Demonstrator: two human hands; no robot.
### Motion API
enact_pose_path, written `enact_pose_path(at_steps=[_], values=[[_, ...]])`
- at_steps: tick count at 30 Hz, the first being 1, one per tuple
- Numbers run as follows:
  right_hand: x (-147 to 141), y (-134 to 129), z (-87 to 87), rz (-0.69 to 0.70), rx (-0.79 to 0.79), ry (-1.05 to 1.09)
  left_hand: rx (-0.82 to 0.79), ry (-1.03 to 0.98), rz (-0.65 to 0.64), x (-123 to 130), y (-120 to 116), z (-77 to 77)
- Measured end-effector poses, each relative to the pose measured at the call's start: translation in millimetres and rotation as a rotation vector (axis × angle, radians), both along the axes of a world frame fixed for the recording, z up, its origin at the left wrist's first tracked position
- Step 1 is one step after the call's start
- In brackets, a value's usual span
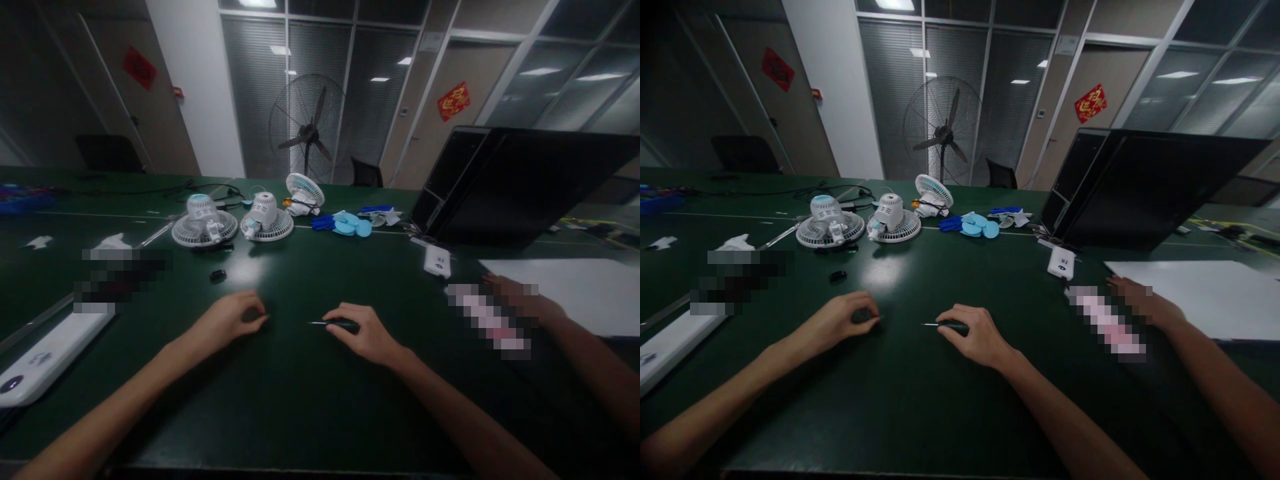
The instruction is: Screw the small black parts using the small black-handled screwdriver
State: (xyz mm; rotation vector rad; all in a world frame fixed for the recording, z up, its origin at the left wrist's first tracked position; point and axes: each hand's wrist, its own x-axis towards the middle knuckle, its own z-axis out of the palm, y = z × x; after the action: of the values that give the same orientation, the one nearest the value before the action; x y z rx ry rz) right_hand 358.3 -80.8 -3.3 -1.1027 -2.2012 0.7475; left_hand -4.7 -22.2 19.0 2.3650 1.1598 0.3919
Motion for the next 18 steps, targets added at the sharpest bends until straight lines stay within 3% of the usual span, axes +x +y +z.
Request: enact_pose_path(at_steps=[3, 7, 12, 18], values=[[0, 0, -0.7, 0.002, -0.008, -0.003, 0.175, -0.024, 0.259, -38, 36, 5.5], [1, 1, -2.2, 0.008, -0.012, -0.009, 0.178, -0.059, 0.521, -79, 67, -7.6], [1, 1, -3.2, 0.009, -0.011, -0.006, 0.149, -0.089, 0.575, -92, 73, -26.4], [0, 1, -1.3, 0.012, 0.007, -0.021, 0.165, -0.076, 0.618, -92, 76, -31.2]])
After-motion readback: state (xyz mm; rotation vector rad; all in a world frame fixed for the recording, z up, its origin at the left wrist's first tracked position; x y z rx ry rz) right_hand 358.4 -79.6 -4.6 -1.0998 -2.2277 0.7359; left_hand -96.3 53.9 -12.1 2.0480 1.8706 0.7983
